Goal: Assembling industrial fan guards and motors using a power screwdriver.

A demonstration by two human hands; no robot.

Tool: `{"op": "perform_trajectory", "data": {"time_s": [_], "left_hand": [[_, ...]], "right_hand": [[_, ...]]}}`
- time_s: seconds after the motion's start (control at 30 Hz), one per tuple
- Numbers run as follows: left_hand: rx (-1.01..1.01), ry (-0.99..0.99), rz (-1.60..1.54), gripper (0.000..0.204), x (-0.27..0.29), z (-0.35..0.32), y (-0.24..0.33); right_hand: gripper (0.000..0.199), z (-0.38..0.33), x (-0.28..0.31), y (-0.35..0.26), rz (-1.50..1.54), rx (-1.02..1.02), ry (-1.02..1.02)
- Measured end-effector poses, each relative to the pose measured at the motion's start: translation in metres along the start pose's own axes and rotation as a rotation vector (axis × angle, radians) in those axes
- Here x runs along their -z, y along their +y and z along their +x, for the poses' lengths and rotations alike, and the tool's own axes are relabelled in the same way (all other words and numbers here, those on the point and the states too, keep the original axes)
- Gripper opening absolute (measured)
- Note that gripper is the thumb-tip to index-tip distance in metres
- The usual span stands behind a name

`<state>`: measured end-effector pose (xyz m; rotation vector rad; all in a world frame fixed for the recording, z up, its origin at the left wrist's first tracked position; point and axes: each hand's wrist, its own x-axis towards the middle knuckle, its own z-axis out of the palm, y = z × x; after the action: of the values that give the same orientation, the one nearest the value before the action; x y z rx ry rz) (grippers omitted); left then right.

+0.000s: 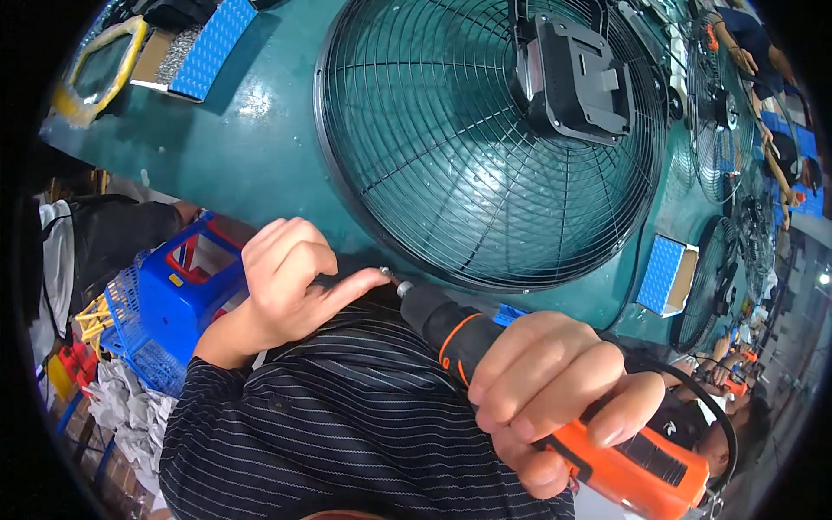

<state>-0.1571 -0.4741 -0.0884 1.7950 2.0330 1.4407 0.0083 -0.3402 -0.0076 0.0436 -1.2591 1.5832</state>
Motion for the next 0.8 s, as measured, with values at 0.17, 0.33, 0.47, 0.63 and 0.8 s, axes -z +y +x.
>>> {"op": "perform_trajectory", "data": {"time_s": [0.17,0.33,0.47,0.63,0.8], "left_hand": [[-0.008,0.054,0.103,0.052,-0.006,0.008,-0.018],[0.003,0.007,0.083,0.053,-0.005,0.011,-0.031],[-0.010,-0.016,0.079,0.054,-0.004,0.014,-0.036],[-0.024,-0.045,0.084,0.053,-0.004,0.018,-0.041],[-0.041,-0.094,0.078,0.048,0.004,0.024,-0.042]], "right_hand": [[0.041,0.015,-0.004,0.020,-0.071,-0.043,-0.066],[0.042,0.021,-0.003,0.034,-0.095,-0.079,-0.141],[0.040,0.024,-0.005,0.035,-0.095,-0.041,-0.112],[0.040,0.030,-0.002,0.036,-0.089,-0.119,-0.244],[0.039,0.030,-0.007,0.038,-0.156,-0.104,-0.213]]}}
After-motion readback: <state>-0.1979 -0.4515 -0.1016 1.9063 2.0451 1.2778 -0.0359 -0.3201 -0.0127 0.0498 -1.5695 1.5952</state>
